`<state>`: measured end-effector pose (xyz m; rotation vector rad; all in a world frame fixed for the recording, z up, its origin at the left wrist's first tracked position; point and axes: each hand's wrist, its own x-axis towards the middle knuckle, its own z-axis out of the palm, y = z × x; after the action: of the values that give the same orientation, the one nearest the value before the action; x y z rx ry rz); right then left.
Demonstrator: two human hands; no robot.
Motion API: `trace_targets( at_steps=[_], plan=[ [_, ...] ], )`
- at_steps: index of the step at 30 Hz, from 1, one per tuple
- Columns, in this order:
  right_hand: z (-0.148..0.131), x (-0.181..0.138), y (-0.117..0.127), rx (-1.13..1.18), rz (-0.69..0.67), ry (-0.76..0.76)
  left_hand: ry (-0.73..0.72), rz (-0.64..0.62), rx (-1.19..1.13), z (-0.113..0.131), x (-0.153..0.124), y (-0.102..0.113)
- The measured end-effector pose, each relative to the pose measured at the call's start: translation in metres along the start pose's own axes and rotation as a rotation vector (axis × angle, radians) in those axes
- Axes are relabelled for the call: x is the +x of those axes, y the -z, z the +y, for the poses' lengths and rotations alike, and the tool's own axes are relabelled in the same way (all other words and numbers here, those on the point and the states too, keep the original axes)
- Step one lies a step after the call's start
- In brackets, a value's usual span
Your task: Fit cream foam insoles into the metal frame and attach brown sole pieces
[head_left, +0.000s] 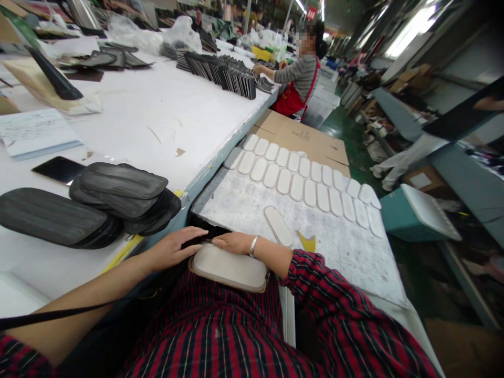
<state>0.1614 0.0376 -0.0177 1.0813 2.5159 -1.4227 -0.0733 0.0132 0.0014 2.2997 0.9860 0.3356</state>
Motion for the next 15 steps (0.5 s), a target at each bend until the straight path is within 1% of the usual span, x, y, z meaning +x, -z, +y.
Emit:
trace_targets(
  at_steps=[2, 3, 5, 8, 9, 11, 13, 15],
  plan=[
    [-0.002, -0.015, -0.002, -0.018, 0.097, -0.014, -0.001, 0.040, 0.066, 0.006, -0.015, -0.002],
    [-0.004, -0.026, -0.003, -0.049, 0.158, -0.023, -0.025, 0.041, 0.111, 0.009, -0.021, -0.005],
    [-0.012, -0.054, -0.008, -0.156, 0.299, -0.034, -0.118, 0.028, 0.220, 0.018, -0.030, -0.011],
    [-0.029, -0.100, -0.023, -0.345, 0.472, 0.025, -0.296, 0.029, 0.374, 0.032, -0.030, -0.025],
    [-0.035, -0.114, -0.031, -0.396, 0.510, 0.051, -0.351, 0.032, 0.405, 0.037, -0.028, -0.030],
    [-0.046, -0.134, -0.049, -0.463, 0.545, 0.075, -0.445, 0.031, 0.436, 0.048, -0.023, -0.039],
    [-0.053, -0.147, -0.067, -0.493, 0.556, 0.023, -0.505, 0.025, 0.447, 0.058, -0.018, -0.045],
    [-0.055, -0.154, -0.083, -0.505, 0.581, -0.068, -0.527, 0.031, 0.448, 0.066, -0.015, -0.050]
  ],
)
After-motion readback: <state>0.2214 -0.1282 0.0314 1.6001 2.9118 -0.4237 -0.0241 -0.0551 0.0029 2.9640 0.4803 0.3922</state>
